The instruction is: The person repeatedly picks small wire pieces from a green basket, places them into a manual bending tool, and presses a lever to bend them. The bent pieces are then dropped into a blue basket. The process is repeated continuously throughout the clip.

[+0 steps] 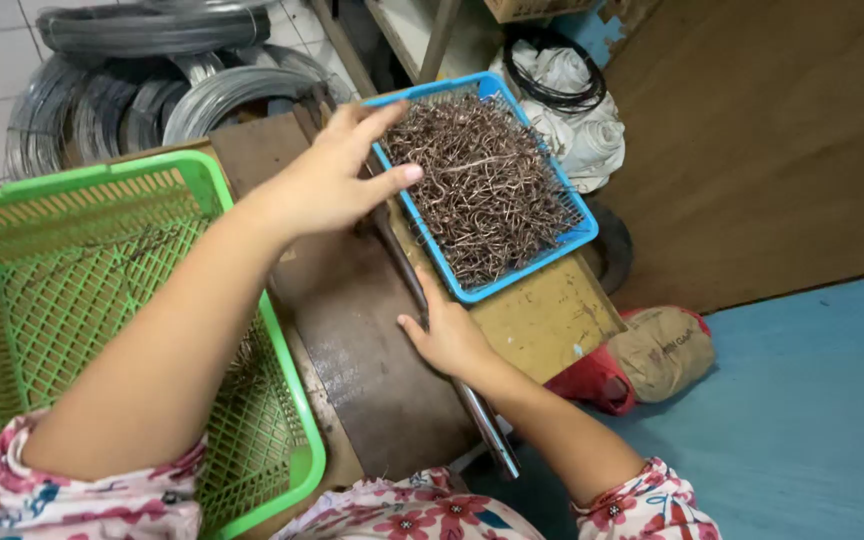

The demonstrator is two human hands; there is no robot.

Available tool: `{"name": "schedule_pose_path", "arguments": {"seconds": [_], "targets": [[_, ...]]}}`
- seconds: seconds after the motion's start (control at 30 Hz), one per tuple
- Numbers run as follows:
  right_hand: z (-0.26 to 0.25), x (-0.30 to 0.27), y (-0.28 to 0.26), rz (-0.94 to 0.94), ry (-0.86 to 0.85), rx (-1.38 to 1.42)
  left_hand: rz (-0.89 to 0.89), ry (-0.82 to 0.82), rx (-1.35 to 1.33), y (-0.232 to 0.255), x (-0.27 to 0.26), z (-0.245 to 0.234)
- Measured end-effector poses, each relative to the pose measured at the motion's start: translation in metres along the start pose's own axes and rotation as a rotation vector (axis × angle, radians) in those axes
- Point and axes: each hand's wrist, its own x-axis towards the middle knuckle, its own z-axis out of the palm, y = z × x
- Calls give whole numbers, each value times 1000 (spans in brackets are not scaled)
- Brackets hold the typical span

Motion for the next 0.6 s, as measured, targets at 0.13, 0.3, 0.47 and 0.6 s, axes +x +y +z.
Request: {"name": "schedule_pose_path", "arguments": {"seconds": [0.13,0.3,0.47,0.6], "targets": [[-10,-8,-9,-38,-4,33,-116,28,81,4,-27,9],[-27,-16,-25,50,-82,47,-296,15,-35,16,-60,2],[-29,-18,-28,48,-75,60,-336,46,-19,11,-95,10],[-39,-27,-37,57,-65,69,-459,-10,35,6,-143,13]]}}
